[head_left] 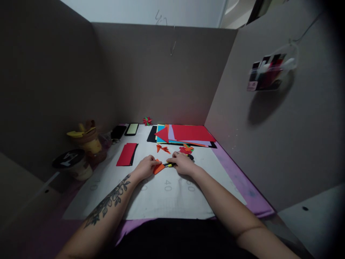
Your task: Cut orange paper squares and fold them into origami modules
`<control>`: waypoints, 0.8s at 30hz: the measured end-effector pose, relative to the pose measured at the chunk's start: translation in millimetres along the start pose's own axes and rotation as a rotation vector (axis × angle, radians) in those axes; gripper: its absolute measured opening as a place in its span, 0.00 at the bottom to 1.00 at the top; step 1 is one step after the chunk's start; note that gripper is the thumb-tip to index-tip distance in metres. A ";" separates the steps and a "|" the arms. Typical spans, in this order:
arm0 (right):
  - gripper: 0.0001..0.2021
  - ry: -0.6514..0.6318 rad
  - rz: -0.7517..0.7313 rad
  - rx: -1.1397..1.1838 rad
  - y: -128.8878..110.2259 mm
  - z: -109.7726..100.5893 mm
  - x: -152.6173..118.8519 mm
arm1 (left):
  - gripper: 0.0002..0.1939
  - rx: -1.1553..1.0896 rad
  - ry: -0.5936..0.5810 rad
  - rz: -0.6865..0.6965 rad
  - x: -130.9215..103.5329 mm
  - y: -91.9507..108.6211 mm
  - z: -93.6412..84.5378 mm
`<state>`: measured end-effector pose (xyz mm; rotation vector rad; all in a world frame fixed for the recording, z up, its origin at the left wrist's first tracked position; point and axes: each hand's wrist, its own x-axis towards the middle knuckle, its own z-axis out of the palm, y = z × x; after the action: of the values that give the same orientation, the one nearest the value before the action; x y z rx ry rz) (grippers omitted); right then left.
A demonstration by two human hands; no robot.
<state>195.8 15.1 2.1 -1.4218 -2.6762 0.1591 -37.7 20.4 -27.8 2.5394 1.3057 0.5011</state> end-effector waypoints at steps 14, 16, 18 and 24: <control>0.22 -0.008 0.031 0.018 5.2 -5.1 -14.9 | 0.17 -0.076 -0.005 -0.037 0.5 -2.0 1.3; 0.22 -0.012 0.036 0.012 4.4 -5.7 -17.5 | 0.17 -0.066 -0.005 -0.038 0.8 -2.9 2.1; 0.22 -0.014 0.037 0.007 3.3 -6.4 -19.7 | 0.17 -0.054 -0.003 -0.031 1.0 -3.6 2.9; 0.22 -0.022 0.045 -0.006 -0.6 -8.1 -21.5 | 0.17 -0.044 0.000 -0.004 0.3 -5.0 3.6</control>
<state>208.5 -2.7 9.2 -1.4910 -2.6656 0.1707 -39.8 23.3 -32.9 2.5010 1.2853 0.5233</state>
